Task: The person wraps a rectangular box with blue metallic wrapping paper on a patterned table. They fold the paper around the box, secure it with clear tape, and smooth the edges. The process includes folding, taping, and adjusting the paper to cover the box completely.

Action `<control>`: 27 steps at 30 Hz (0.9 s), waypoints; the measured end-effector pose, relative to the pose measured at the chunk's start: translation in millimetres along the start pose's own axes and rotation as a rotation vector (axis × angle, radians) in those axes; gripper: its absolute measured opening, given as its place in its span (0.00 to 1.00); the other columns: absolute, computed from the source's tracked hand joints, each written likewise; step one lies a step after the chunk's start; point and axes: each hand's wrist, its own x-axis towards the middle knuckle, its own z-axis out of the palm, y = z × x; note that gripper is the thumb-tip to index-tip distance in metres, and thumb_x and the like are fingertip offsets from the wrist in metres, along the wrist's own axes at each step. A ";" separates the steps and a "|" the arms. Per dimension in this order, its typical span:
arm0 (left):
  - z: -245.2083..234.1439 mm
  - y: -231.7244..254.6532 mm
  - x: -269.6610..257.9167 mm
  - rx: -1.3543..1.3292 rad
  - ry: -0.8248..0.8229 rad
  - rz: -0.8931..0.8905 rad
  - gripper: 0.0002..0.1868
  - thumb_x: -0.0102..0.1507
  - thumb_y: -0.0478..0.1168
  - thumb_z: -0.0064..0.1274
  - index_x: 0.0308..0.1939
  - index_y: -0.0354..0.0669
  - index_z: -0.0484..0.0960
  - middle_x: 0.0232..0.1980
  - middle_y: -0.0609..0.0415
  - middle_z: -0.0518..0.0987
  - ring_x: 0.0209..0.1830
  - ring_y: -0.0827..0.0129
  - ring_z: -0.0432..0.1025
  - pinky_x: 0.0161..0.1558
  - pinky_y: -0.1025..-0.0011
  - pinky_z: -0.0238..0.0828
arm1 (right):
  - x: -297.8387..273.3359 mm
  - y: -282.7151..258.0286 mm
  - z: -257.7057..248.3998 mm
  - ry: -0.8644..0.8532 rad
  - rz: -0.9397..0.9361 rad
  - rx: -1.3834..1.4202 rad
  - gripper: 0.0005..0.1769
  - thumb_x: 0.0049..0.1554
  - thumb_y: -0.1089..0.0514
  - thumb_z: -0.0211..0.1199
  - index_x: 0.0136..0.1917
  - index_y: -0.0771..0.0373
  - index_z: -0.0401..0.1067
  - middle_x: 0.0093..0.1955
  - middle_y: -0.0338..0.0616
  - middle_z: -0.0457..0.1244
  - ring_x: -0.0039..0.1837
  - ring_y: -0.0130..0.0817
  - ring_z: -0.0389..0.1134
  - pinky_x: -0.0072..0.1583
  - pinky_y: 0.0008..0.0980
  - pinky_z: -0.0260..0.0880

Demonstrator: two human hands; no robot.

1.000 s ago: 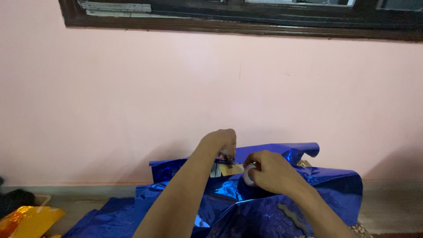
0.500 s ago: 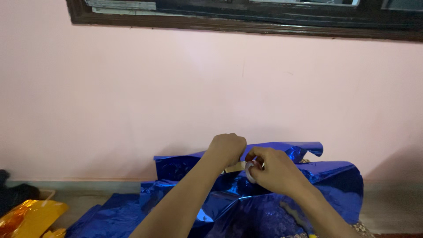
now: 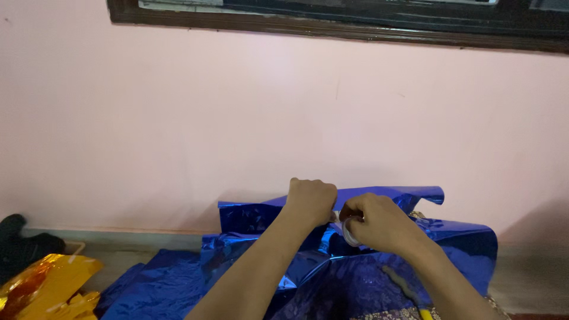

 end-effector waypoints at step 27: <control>-15.2 17.9 -16.7 -0.495 -0.152 -0.087 0.34 0.64 0.71 0.38 0.46 0.50 0.87 0.43 0.43 0.86 0.46 0.49 0.81 0.49 0.52 0.75 | -42.4 76.7 -14.9 0.028 0.271 0.473 0.18 0.56 0.49 0.65 0.50 0.67 0.76 0.36 0.44 0.68 0.37 0.29 0.69 0.40 0.31 0.72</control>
